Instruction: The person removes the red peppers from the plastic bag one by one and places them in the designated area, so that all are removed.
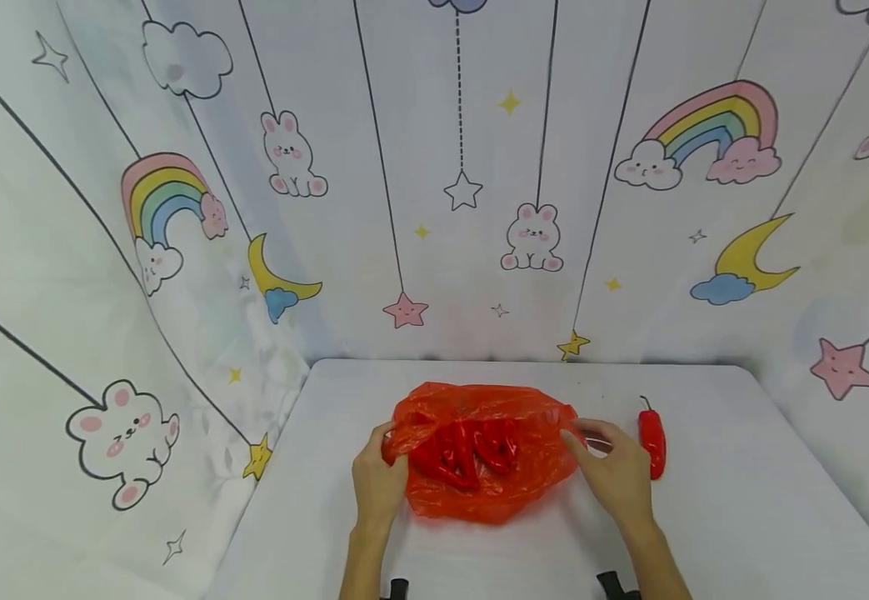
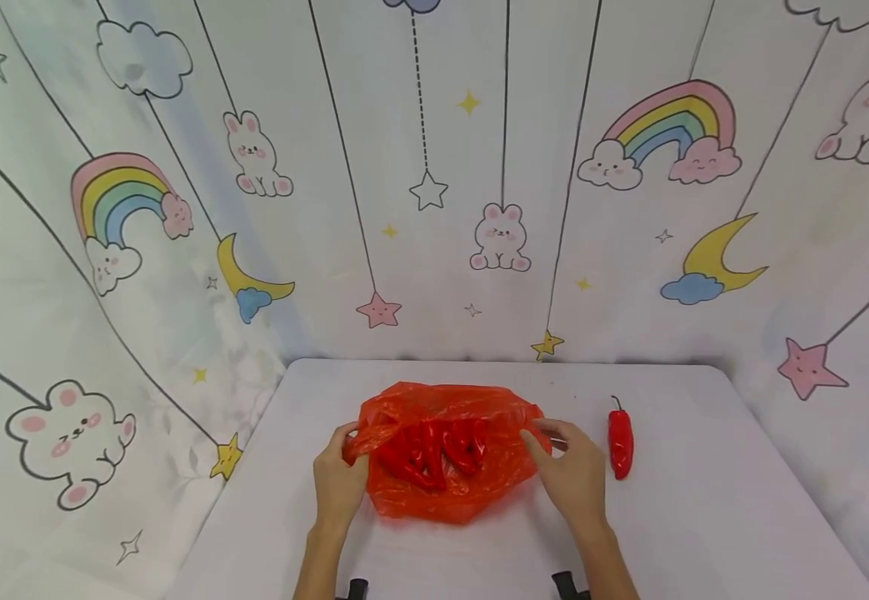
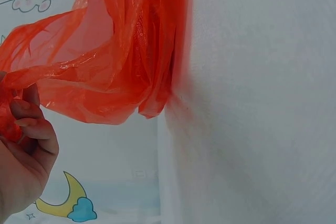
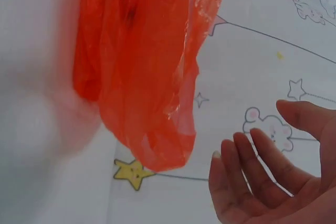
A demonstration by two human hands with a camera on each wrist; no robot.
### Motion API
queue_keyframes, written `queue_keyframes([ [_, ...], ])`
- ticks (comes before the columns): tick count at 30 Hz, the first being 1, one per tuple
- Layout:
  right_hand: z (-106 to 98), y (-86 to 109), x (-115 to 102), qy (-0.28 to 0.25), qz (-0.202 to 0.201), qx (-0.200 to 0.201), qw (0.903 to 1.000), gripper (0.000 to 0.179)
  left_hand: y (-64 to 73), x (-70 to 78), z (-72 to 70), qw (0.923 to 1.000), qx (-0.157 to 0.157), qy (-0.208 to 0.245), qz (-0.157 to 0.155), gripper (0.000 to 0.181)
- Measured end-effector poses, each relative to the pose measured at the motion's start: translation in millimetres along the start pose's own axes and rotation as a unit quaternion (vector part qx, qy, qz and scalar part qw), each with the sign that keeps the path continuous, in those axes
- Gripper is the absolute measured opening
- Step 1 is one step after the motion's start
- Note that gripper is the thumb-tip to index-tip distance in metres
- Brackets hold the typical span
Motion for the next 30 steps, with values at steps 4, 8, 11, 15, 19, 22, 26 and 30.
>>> queue_keyframes([
  [4,8.9,1.5,-9.1,-0.016,-0.01,-0.013,0.9997,0.036,-0.4,1.3,0.8,1.0,0.0,0.002,0.007,0.035],
  [8,22.4,3.7,-12.5,-0.031,-0.003,-0.047,0.9984,0.038,-0.2,2.2,1.2,0.9999,0.0,0.0,0.01,0.036],
  [11,33.8,5.4,-15.1,-0.042,0.002,-0.076,0.9962,0.039,0.3,3.0,1.8,0.9999,-0.003,-0.001,0.012,0.037],
  [15,47.2,7.3,-19.7,-0.051,0.0,-0.099,0.9938,0.037,0.9,3.9,2.4,0.9999,-0.006,0.0,0.013,0.036],
  [19,60.7,10.6,-24.3,-0.052,-0.008,-0.119,0.9915,0.034,2.1,2.2,2.2,0.9999,-0.009,0.002,0.01,0.036],
  [22,70.7,13.2,-29.3,-0.056,-0.02,-0.133,0.9894,0.032,3.3,0.0,1.8,0.9999,-0.011,0.004,0.006,0.036],
  [26,85.0,15.2,-37.7,-0.06,-0.036,-0.148,0.9866,0.031,3.3,-2.0,1.8,0.9999,-0.01,0.004,0.003,0.036],
  [30,102.2,17.0,-44.7,-0.058,-0.044,-0.164,0.9837,0.031,2.1,-1.4,0.2,1.0,-0.002,0.007,0.001,0.038],
])
Point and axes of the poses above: each hand's wrist, its own y-axis away from the middle knuckle, its own z-axis out of the palm, x = y × z, the point moved 7 cm from there along -y, towards the middle knuckle, and after that the axes turned 12 degrees about -z, right-handed, at the moved point
